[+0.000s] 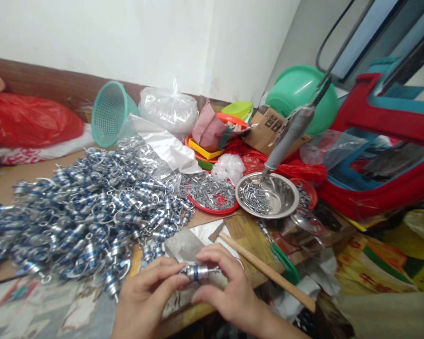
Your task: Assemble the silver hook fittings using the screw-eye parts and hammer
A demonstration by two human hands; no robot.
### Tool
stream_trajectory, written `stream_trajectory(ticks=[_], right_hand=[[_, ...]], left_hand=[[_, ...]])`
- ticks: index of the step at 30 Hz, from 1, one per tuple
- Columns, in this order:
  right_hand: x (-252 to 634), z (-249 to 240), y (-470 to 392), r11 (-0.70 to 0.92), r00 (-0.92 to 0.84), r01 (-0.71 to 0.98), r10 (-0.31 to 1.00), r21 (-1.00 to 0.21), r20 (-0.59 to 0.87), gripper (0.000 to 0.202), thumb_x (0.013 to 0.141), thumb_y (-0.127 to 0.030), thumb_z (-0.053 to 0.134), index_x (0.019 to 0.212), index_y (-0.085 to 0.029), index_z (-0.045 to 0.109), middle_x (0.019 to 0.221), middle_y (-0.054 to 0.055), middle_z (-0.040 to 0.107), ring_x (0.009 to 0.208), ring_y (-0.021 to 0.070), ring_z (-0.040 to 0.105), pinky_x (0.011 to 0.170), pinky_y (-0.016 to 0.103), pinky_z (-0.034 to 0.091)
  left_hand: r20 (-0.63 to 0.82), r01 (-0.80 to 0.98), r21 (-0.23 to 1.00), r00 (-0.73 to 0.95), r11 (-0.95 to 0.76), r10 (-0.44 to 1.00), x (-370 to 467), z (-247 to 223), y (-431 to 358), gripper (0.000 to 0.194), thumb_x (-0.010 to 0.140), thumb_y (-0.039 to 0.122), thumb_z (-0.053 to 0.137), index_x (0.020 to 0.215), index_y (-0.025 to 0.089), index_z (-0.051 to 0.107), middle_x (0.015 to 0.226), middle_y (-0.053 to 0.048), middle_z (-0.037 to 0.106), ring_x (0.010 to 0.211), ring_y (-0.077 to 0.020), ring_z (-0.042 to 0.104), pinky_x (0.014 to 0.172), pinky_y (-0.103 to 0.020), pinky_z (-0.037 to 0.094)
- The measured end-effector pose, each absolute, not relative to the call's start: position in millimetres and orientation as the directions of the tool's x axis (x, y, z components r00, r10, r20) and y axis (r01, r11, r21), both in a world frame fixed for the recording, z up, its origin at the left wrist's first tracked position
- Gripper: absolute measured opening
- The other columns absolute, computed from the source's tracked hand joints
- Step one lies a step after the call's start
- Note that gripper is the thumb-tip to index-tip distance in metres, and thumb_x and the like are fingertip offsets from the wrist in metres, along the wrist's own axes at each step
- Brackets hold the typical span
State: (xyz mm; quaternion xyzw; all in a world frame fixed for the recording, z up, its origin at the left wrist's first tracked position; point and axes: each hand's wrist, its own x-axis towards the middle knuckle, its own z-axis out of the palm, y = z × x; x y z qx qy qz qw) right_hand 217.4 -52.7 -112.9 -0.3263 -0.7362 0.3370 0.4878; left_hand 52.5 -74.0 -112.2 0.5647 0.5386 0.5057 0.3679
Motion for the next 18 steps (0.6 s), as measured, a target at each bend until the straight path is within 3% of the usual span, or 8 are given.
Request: stream_trajectory(ticks=[2,4,8,13,15,18], right_hand=[[222.2,-114.1,-53.7,0.77,-0.392,0.223,0.632,-0.597,0.668,0.033,0.071,-0.013,0.064,0.102,-0.02,0.058,0.09,0.007,0.061,0.081,0.0147,0.059,0.069,0.023,0.049],[226.4,-113.4,-53.0,0.884,-0.489,0.26,0.468,-0.39,0.736,0.03,0.078,-0.008,0.053,0.104,-0.021,0.057,0.092,0.008,0.063,0.081,0.0142,0.059,0.068,0.024,0.049],[230.8,-105.8,-49.1,0.938,-0.607,0.264,0.343,-0.226,0.716,0.021,0.082,-0.012,0.048,0.099,-0.018,0.059,0.091,0.009,0.066,0.083,0.0159,0.06,0.068,0.026,0.049],[229.2,-101.0,-45.5,0.936,-0.592,0.266,0.347,-0.23,0.728,0.018,0.082,-0.013,0.05,0.092,-0.016,0.064,0.091,0.009,0.067,0.081,0.0155,0.062,0.069,0.025,0.051],[225.7,-104.2,-46.5,0.912,-0.52,0.267,0.408,-0.31,0.751,0.017,0.08,-0.013,0.052,0.089,-0.017,0.066,0.089,0.009,0.068,0.075,0.0145,0.063,0.066,0.023,0.051],[217.7,-112.0,-51.7,0.81,-0.368,0.233,0.585,-0.538,0.723,0.014,0.076,-0.017,0.06,0.086,-0.02,0.069,0.084,0.008,0.068,0.068,0.0125,0.064,0.059,0.019,0.052]], left_hand=[[0.157,0.217,0.967,-0.089,-0.134,0.984,51.1,-108.0,-74.0,0.007,0.063,0.026,0.068,0.066,0.029,0.074,0.066,0.001,0.071,0.065,-0.0165,0.065,0.061,-0.023,0.052],[0.157,0.241,0.961,-0.071,-0.136,0.985,49.8,-105.1,-73.9,0.006,0.063,0.027,0.068,0.064,0.027,0.074,0.065,0.0,0.071,0.064,-0.0167,0.064,0.06,-0.023,0.051],[0.19,0.35,0.92,0.0,-0.178,0.982,47.5,-102.6,-74.6,0.009,0.067,0.029,0.064,0.067,0.026,0.073,0.067,0.0,0.07,0.064,-0.0163,0.064,0.06,-0.022,0.051],[0.35,0.452,0.836,-0.007,-0.31,0.937,46.2,-100.6,-75.5,0.008,0.066,0.028,0.064,0.067,0.028,0.072,0.081,-0.002,0.07,0.078,-0.0191,0.065,0.07,-0.024,0.051],[0.286,0.421,0.872,-0.02,-0.251,0.958,45.7,-101.9,-75.8,0.01,0.067,0.03,0.063,0.068,0.028,0.072,0.084,-0.002,0.071,0.081,-0.021,0.066,0.074,-0.026,0.051],[0.057,0.25,0.968,-0.062,-0.039,0.996,46.3,-109.8,-76.9,0.017,0.064,0.035,0.066,0.077,0.027,0.072,0.084,-0.002,0.074,0.079,-0.0232,0.067,0.071,-0.029,0.054]])
